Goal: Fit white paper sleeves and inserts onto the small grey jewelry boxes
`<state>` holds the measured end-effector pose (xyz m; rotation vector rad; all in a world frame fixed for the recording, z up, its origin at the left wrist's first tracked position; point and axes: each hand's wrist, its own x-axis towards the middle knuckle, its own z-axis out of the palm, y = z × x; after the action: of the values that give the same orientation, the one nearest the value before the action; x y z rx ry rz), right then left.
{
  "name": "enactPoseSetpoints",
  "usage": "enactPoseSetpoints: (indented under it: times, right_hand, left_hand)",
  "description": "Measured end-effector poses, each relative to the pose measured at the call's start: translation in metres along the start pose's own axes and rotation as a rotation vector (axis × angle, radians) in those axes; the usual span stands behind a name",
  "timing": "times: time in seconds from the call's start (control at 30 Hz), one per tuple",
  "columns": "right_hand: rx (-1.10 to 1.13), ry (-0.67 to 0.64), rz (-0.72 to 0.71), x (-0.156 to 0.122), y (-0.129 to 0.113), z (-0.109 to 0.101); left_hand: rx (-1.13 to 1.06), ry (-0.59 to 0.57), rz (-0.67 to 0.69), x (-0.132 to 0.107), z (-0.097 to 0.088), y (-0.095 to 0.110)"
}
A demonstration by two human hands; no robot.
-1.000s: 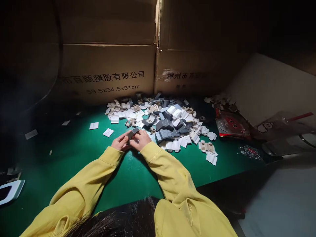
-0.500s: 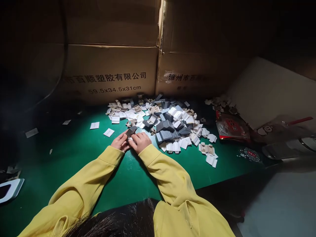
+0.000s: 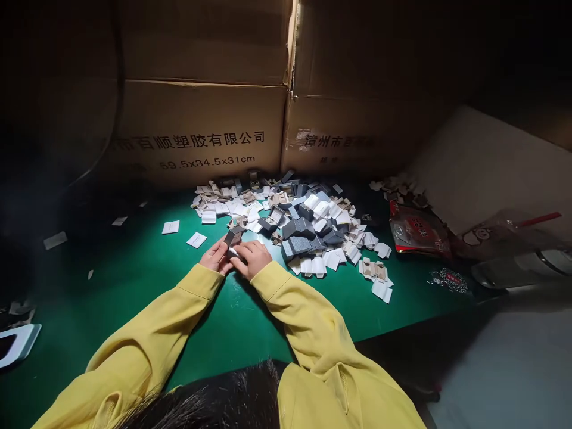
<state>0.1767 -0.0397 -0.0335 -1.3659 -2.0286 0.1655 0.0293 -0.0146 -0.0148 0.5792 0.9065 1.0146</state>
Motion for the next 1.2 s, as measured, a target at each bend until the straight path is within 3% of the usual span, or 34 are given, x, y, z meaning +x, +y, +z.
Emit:
enactPoseSetpoints:
  times: [0.2,0.37,0.53,0.67,0.9,1.2]
  right_hand:
    - [-0.089,-0.077,0.01,-0.003,-0.012,0.0]
    - [0.349,0.043,0.121,0.004,0.002,-0.013]
    - [0.497,0.166,0.327,0.007,0.022,-0.027]
    - [0.474,0.174,0.379,0.007,0.015,-0.026]
    - [0.354,0.185,0.366,0.008,0.002,-0.027]
    - [0.339,0.218,0.37,0.006,0.002,-0.029]
  left_hand:
    - [0.024,0.004,0.02,0.006,-0.003,-0.003]
    - [0.019,-0.099,-0.032,0.0,-0.002,0.005]
    - [0.057,-0.208,-0.114,-0.006,0.005,0.009]
    - [0.063,-0.245,-0.102,-0.005,0.009,0.002]
    - [0.14,-0.157,-0.149,-0.005,0.005,0.0]
    - [0.213,-0.302,-0.135,-0.01,0.007,0.0]
